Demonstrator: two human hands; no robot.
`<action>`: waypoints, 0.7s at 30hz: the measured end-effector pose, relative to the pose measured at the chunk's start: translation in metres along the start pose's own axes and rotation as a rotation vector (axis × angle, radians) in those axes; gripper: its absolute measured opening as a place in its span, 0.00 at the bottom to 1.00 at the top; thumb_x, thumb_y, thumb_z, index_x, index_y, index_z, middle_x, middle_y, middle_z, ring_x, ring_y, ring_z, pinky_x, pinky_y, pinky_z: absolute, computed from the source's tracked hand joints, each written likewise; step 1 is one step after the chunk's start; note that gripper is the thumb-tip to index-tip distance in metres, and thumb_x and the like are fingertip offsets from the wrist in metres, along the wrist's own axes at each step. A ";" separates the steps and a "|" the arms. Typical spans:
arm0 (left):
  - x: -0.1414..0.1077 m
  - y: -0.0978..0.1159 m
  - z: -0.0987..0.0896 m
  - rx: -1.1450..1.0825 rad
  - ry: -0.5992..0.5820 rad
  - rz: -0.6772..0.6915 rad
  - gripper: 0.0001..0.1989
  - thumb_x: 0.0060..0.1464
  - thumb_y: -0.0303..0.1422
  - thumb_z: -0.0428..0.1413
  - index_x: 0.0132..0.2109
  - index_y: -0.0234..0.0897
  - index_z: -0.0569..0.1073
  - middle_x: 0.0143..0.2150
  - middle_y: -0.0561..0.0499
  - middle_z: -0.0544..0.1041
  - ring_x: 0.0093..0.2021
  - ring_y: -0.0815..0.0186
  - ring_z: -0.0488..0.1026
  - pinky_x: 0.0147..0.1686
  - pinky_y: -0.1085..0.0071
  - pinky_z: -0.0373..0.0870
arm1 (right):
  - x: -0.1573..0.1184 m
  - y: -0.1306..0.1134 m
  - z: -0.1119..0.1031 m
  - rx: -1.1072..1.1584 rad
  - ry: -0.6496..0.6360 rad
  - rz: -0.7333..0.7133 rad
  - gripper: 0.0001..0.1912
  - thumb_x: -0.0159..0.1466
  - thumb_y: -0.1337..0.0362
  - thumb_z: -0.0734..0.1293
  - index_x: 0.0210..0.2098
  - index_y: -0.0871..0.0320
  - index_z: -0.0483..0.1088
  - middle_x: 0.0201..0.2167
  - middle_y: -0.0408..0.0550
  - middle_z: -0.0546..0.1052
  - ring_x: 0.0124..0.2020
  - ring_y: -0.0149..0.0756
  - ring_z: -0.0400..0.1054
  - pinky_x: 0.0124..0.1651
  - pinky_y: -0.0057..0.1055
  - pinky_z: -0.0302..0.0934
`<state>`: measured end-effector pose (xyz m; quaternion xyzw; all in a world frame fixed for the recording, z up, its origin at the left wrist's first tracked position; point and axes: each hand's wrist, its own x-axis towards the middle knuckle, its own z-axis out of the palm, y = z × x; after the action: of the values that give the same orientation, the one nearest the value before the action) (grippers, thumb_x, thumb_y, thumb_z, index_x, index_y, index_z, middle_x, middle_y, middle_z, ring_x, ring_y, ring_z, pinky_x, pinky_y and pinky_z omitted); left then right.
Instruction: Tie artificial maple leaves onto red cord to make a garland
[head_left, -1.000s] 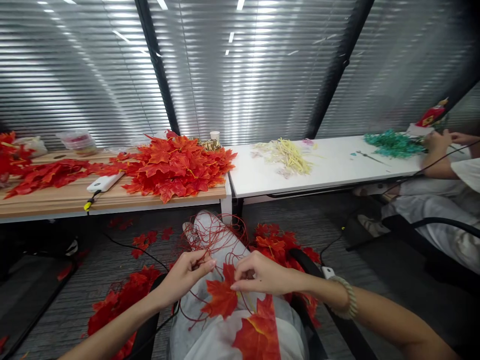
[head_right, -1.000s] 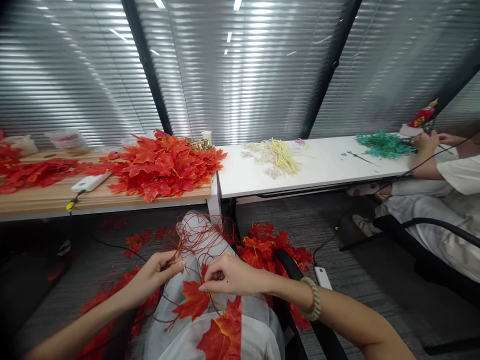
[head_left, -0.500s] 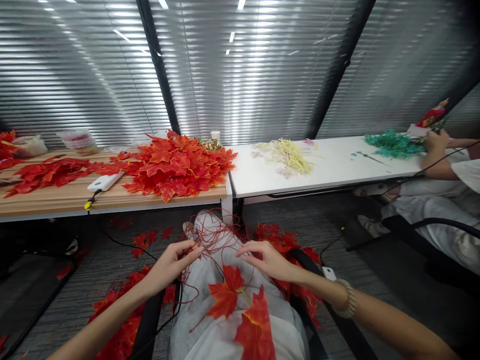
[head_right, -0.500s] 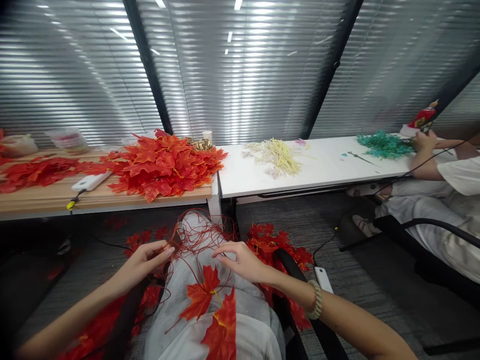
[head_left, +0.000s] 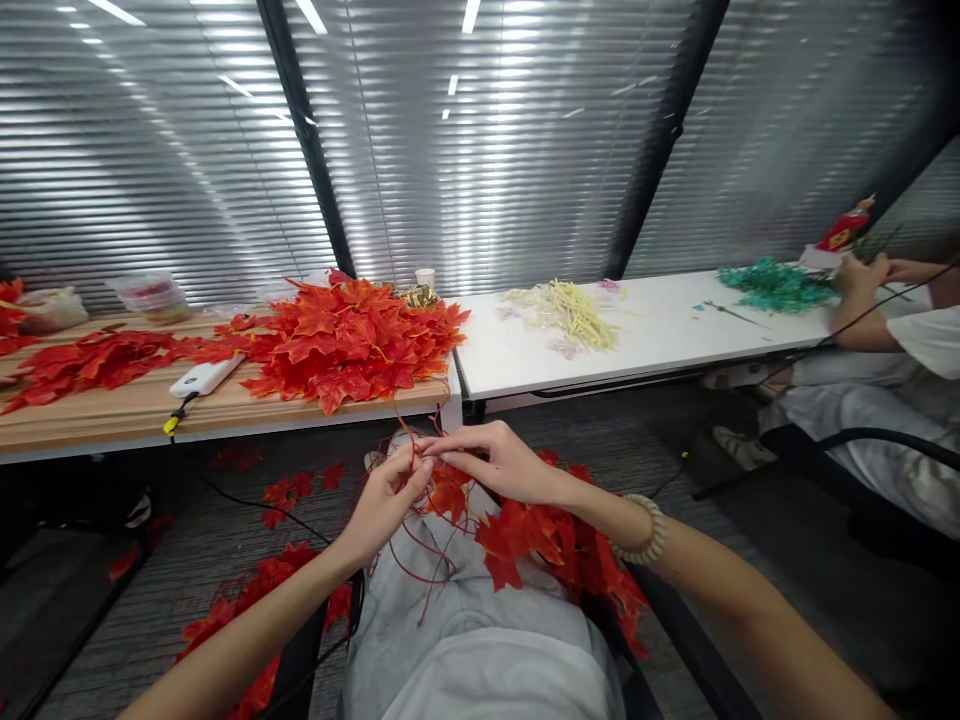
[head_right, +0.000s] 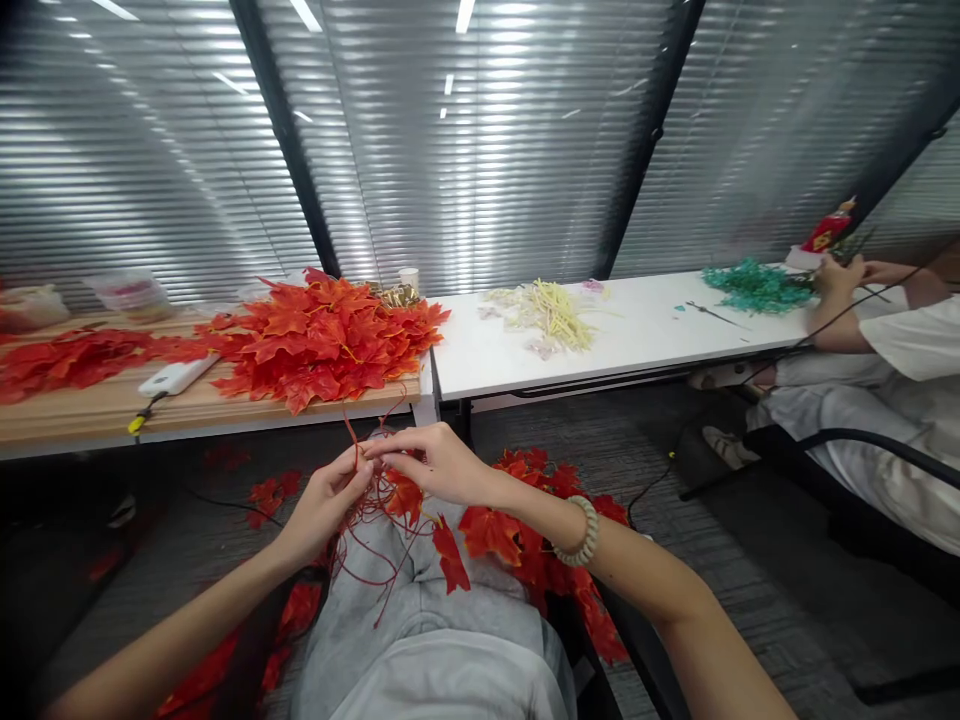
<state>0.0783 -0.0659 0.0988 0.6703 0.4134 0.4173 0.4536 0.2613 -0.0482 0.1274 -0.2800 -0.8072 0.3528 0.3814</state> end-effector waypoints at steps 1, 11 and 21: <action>0.001 -0.001 0.001 -0.018 -0.028 0.007 0.14 0.53 0.40 0.52 0.26 0.34 0.67 0.44 0.46 0.70 0.46 0.63 0.65 0.46 0.72 0.60 | 0.002 -0.001 -0.001 0.032 -0.004 0.002 0.12 0.61 0.67 0.60 0.41 0.60 0.73 0.38 0.48 0.76 0.37 0.31 0.70 0.41 0.27 0.62; 0.005 0.002 0.009 -0.013 -0.093 -0.081 0.17 0.49 0.44 0.53 0.27 0.32 0.72 0.25 0.52 0.70 0.28 0.68 0.64 0.32 0.73 0.62 | 0.010 -0.003 0.001 0.377 0.012 0.104 0.16 0.61 0.60 0.61 0.45 0.62 0.68 0.32 0.48 0.74 0.29 0.27 0.68 0.32 0.25 0.64; 0.006 0.026 0.004 0.033 -0.110 0.006 0.11 0.51 0.36 0.55 0.31 0.34 0.79 0.34 0.47 0.78 0.36 0.64 0.72 0.39 0.71 0.66 | -0.024 0.029 -0.009 0.305 0.184 0.168 0.20 0.60 0.59 0.63 0.50 0.61 0.63 0.38 0.51 0.73 0.39 0.32 0.69 0.40 0.29 0.65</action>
<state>0.0882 -0.0677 0.1240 0.7009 0.3923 0.3743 0.4635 0.2875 -0.0447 0.0988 -0.3165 -0.6797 0.4747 0.4609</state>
